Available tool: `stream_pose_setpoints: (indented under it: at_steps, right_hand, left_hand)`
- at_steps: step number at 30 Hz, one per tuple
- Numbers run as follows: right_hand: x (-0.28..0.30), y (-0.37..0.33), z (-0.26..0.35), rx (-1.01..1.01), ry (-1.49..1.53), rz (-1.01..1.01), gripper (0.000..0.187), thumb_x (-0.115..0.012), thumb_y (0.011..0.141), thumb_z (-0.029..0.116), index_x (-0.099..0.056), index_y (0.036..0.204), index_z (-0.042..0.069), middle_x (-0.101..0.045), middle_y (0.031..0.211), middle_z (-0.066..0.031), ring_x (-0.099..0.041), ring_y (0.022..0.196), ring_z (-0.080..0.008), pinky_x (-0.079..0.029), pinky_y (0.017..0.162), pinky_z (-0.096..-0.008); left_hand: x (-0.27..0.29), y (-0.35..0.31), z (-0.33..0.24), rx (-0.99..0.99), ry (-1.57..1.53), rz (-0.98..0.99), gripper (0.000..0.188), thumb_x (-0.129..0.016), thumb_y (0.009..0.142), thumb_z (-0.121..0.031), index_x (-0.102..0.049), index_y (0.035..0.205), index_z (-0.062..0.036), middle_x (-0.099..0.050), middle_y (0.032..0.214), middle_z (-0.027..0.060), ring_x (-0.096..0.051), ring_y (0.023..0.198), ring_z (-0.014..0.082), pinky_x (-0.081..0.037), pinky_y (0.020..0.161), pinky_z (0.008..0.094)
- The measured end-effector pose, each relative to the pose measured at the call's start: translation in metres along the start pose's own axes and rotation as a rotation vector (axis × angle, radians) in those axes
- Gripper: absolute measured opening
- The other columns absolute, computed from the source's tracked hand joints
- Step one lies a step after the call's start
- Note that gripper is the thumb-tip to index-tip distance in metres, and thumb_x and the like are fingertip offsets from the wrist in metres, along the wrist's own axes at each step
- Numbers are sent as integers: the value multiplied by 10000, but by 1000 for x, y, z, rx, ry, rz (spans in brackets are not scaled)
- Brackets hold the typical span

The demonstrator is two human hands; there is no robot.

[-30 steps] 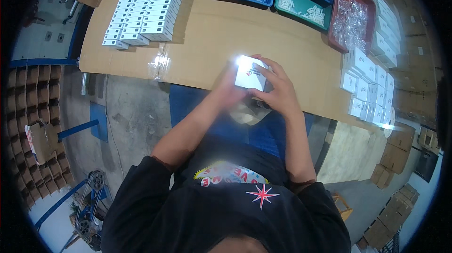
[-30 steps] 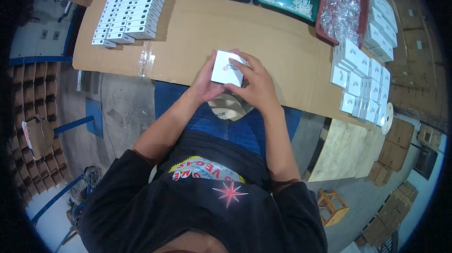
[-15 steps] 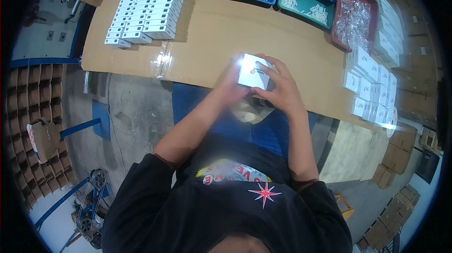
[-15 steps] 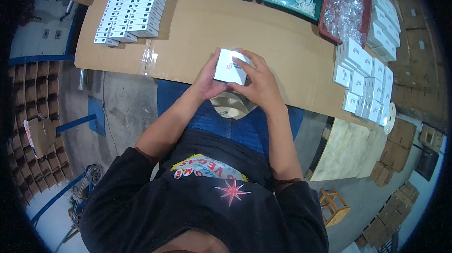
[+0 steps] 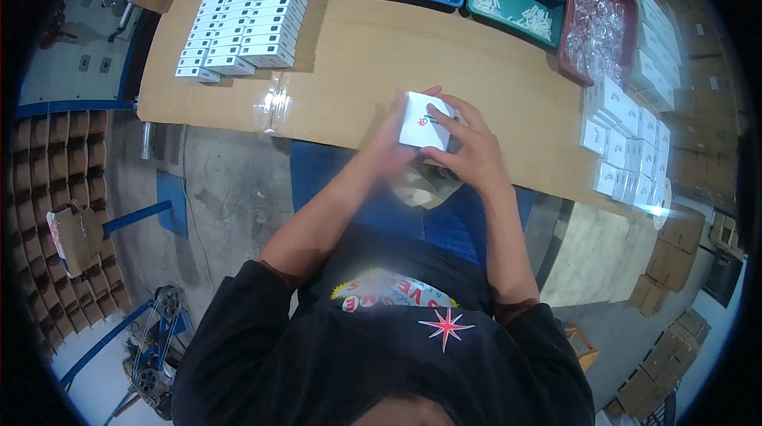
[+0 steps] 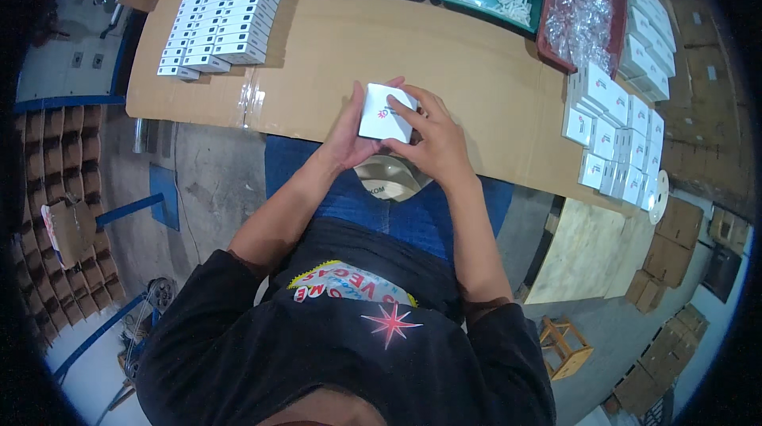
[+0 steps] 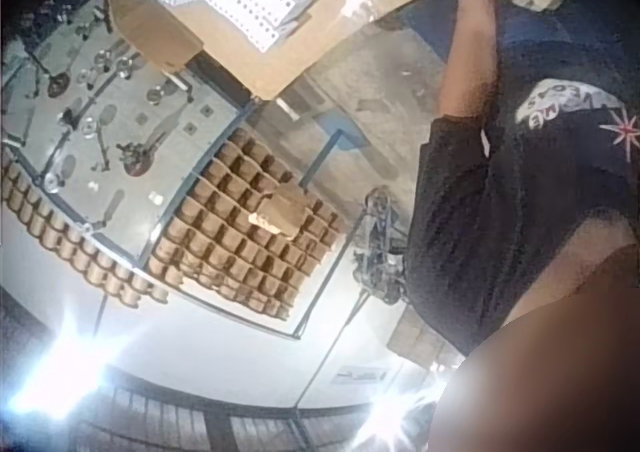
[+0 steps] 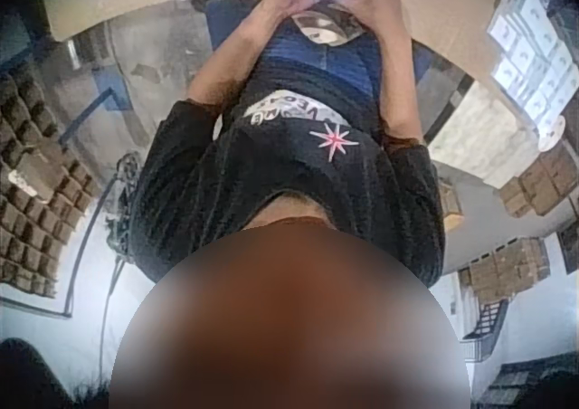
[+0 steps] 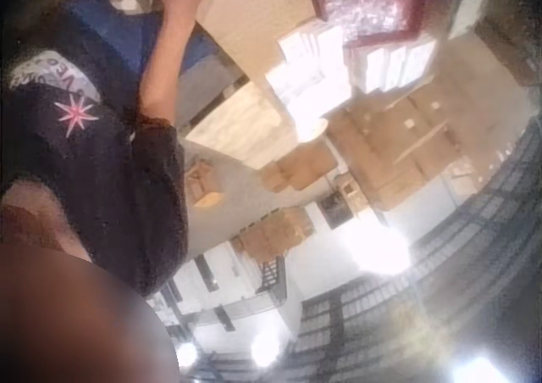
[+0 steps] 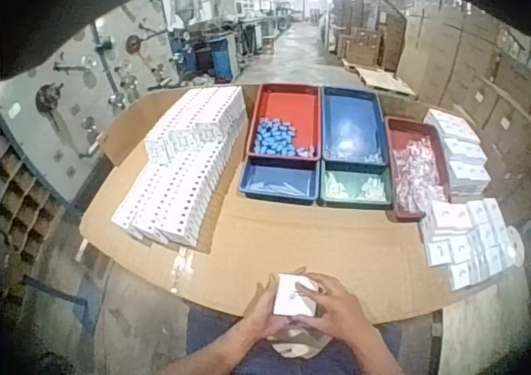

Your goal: The recorder is assembling and filling small white boxes with components from trays and stacking them.

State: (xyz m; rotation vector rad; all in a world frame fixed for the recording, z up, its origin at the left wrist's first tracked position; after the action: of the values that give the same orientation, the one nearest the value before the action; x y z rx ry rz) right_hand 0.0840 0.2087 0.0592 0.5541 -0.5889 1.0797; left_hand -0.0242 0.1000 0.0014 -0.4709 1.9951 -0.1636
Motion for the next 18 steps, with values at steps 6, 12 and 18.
stream_pose_setpoints:
  at_steps: [6,12,18]
  right_hand:
    - [-10,-3,-22,15,239,-40,596,-865,773,202,-684,1338,150,-573,1433,-93,-553,1323,-272,-501,1032,-363]
    - [-28,-11,-36,-466,658,-265,466,-771,928,204,-615,1318,2,-646,1269,-103,-632,1186,-222,-526,987,-342]
    - [-44,-20,-28,-666,1323,-29,332,-600,1059,260,-620,1283,16,-688,1142,-48,-679,1009,-143,-574,843,-310]
  left_hand:
    - [19,6,5,20,221,-26,559,-469,1028,-262,-398,1574,-166,-521,1470,95,-576,1276,236,-514,1013,402]
    - [5,4,-3,-37,242,-2,647,-492,980,-209,-342,1597,-88,-568,1430,111,-592,1254,234,-504,1034,379]
    - [-3,-3,-13,-43,236,43,646,-508,977,-203,-356,1596,-97,-577,1422,124,-603,1251,237,-506,1050,372]
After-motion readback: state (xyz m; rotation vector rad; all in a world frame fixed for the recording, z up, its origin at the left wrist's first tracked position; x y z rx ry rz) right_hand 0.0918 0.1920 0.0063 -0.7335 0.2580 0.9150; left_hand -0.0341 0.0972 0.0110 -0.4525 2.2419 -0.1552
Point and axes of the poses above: each hand's wrist, its own y-axis towards the middle knuckle, its own x-axis out of the back of the hand, z = x × y, the point moved 3 cm from there along y, towards the middle knuckle
